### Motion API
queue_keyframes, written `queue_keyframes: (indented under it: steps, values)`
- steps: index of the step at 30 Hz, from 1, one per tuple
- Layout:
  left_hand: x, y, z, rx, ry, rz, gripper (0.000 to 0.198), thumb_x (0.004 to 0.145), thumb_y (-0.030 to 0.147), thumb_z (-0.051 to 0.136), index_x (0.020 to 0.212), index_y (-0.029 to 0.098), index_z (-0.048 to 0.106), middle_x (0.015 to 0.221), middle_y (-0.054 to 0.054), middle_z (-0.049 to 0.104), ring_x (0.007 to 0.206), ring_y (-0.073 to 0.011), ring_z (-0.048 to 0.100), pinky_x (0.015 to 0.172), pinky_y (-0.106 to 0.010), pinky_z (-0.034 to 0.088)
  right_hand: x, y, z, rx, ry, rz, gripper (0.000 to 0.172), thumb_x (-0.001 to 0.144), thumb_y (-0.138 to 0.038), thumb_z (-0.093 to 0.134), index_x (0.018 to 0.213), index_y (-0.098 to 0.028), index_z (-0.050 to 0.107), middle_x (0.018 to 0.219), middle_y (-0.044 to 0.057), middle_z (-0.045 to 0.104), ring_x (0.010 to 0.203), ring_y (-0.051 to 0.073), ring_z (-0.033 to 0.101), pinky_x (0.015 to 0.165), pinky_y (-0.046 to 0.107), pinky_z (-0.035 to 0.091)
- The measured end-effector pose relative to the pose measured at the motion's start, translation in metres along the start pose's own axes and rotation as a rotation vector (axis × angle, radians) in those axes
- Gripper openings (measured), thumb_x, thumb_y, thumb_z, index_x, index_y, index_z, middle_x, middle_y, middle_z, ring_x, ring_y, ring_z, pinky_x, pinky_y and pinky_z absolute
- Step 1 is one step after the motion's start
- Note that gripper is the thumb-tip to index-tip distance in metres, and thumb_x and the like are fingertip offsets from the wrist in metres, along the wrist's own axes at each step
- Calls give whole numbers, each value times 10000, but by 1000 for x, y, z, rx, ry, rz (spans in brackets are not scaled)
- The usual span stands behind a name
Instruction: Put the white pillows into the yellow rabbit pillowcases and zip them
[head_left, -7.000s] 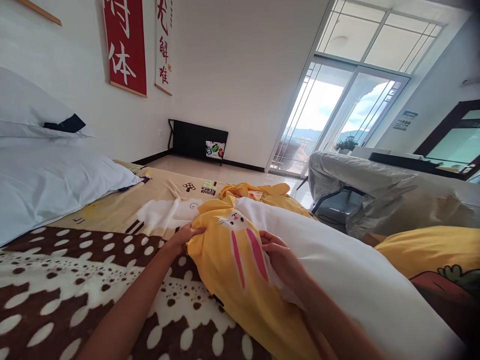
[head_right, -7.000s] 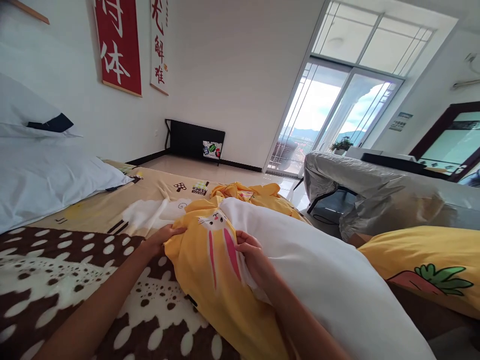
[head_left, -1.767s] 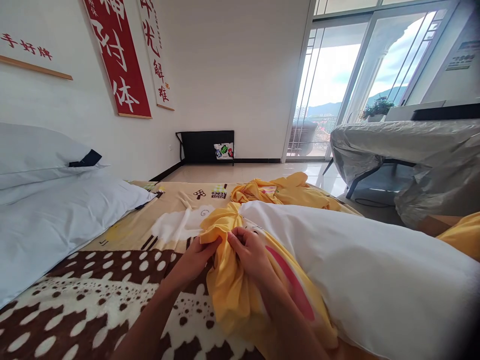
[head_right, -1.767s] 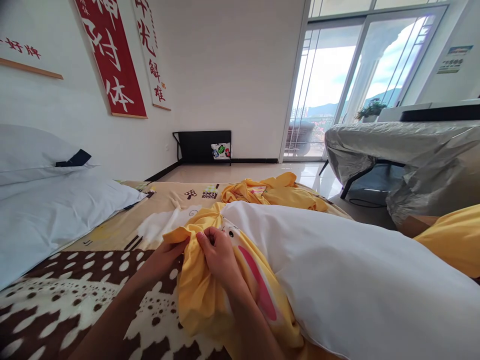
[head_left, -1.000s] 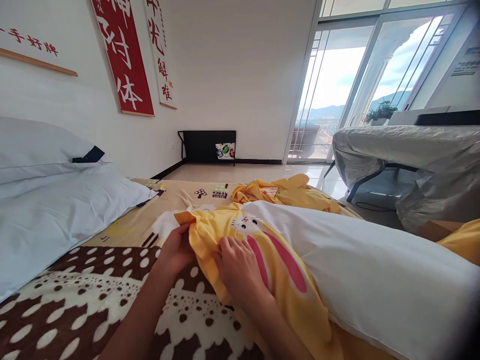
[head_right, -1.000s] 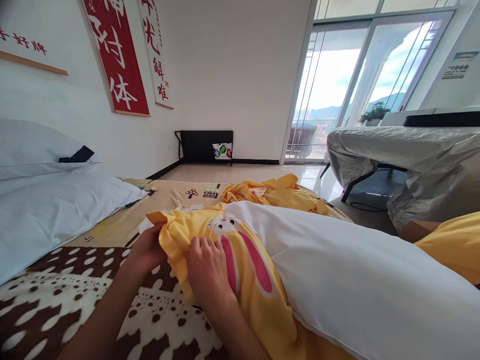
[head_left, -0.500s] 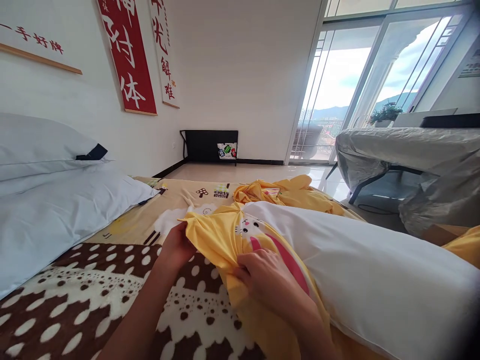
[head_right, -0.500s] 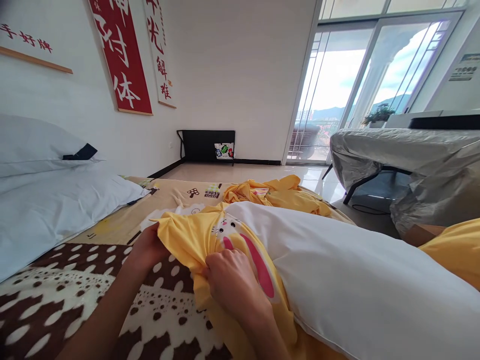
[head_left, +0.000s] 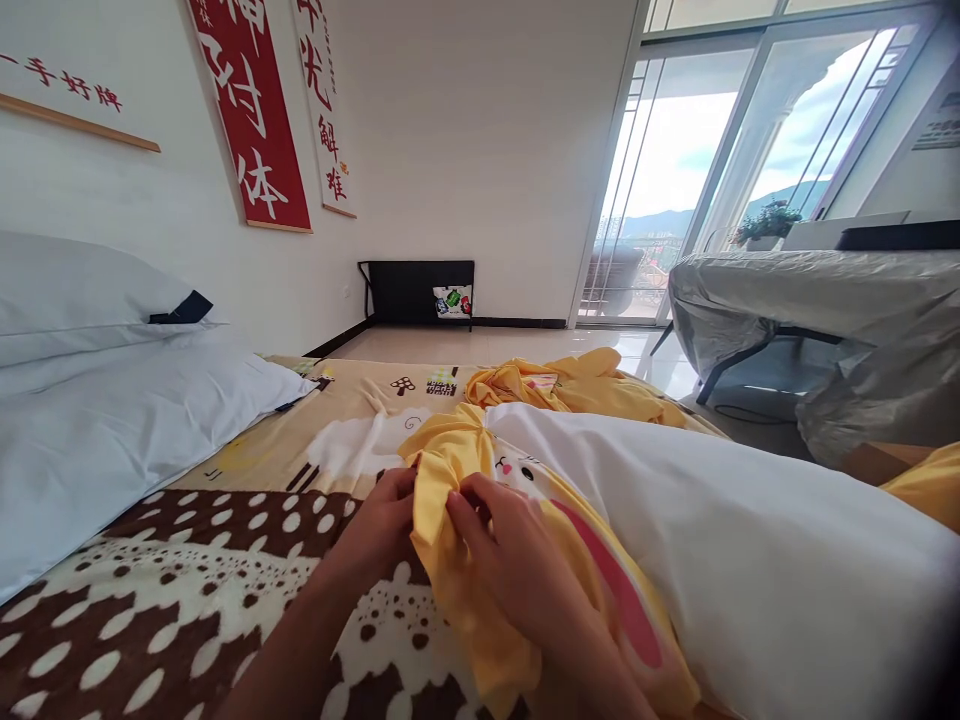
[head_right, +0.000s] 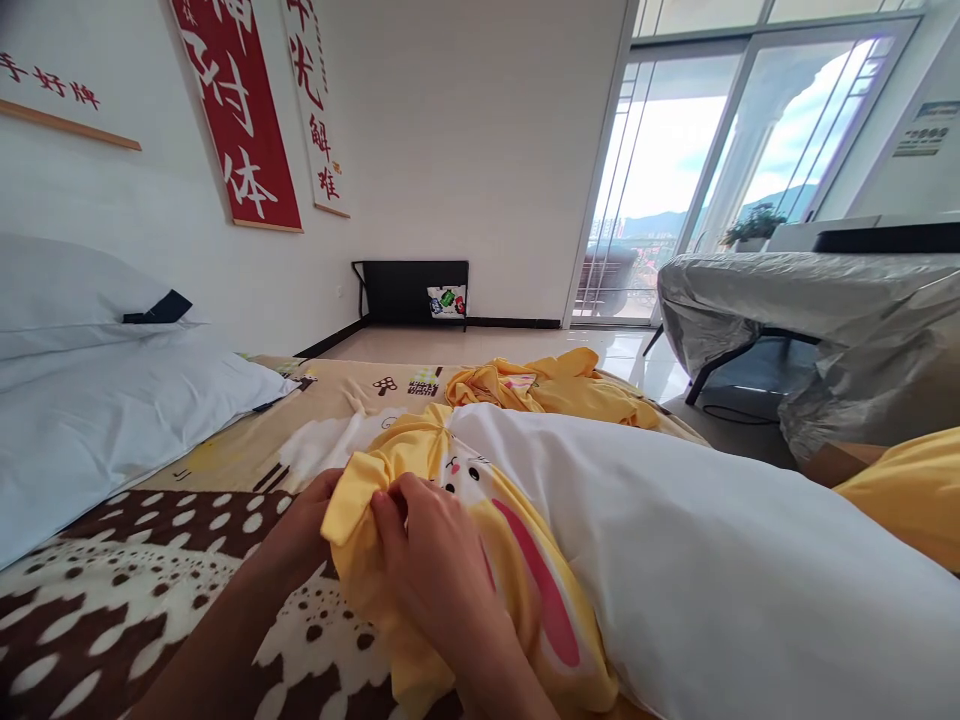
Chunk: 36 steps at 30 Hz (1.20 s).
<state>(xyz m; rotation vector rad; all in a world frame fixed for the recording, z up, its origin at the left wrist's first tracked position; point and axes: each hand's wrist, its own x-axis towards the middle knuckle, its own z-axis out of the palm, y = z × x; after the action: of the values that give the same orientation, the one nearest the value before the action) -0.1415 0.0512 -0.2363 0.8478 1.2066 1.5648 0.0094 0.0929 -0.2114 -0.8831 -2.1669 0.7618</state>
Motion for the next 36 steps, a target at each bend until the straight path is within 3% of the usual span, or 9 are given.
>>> queue_keyframes:
  steps: [5,9,17,22,24,29,36]
  values:
    - [-2,-8,12,147,-10,191,350,643,407,723,533,131,538,517,27,451,519,-79,366,477,-194,319,11,14,16,222,-130,2,309,887,-407,426,663,-195,443,619,-20,513,574,104,415,527,234,292]
    - [-2,-13,18,162,70,318,440,727,492,649,528,141,475,556,30,397,544,-76,317,475,-192,282,14,22,17,321,-179,22,238,842,-348,469,666,-193,433,620,-30,484,567,95,391,514,229,288]
    - [5,-23,21,45,137,343,397,775,532,596,679,148,602,741,-19,571,700,-132,487,650,-226,417,20,26,28,511,-87,24,327,838,-462,465,654,-200,400,606,-42,396,567,94,346,512,230,292]
    - [5,-26,19,87,142,389,325,780,470,607,723,150,606,698,-11,544,668,-132,457,604,-222,393,22,30,22,702,-133,39,341,853,-503,447,713,-193,454,613,-44,421,539,85,375,489,218,312]
    - [4,-26,19,102,154,391,299,786,450,599,742,154,602,720,-17,548,687,-141,461,619,-227,392,21,28,15,633,-163,47,304,852,-459,461,726,-184,493,599,-45,429,528,82,373,483,218,298]
    - [5,-26,20,241,101,402,271,832,413,542,706,174,559,725,-20,539,719,-158,466,671,-240,389,17,25,1,211,-143,34,284,861,-365,446,655,-177,498,614,-23,506,576,93,411,524,229,289]
    - [4,-25,19,455,82,504,235,878,339,475,694,194,488,697,1,510,705,-158,458,674,-241,357,18,30,8,535,-267,66,242,818,-398,485,706,-184,506,637,-28,519,582,97,459,528,212,365]
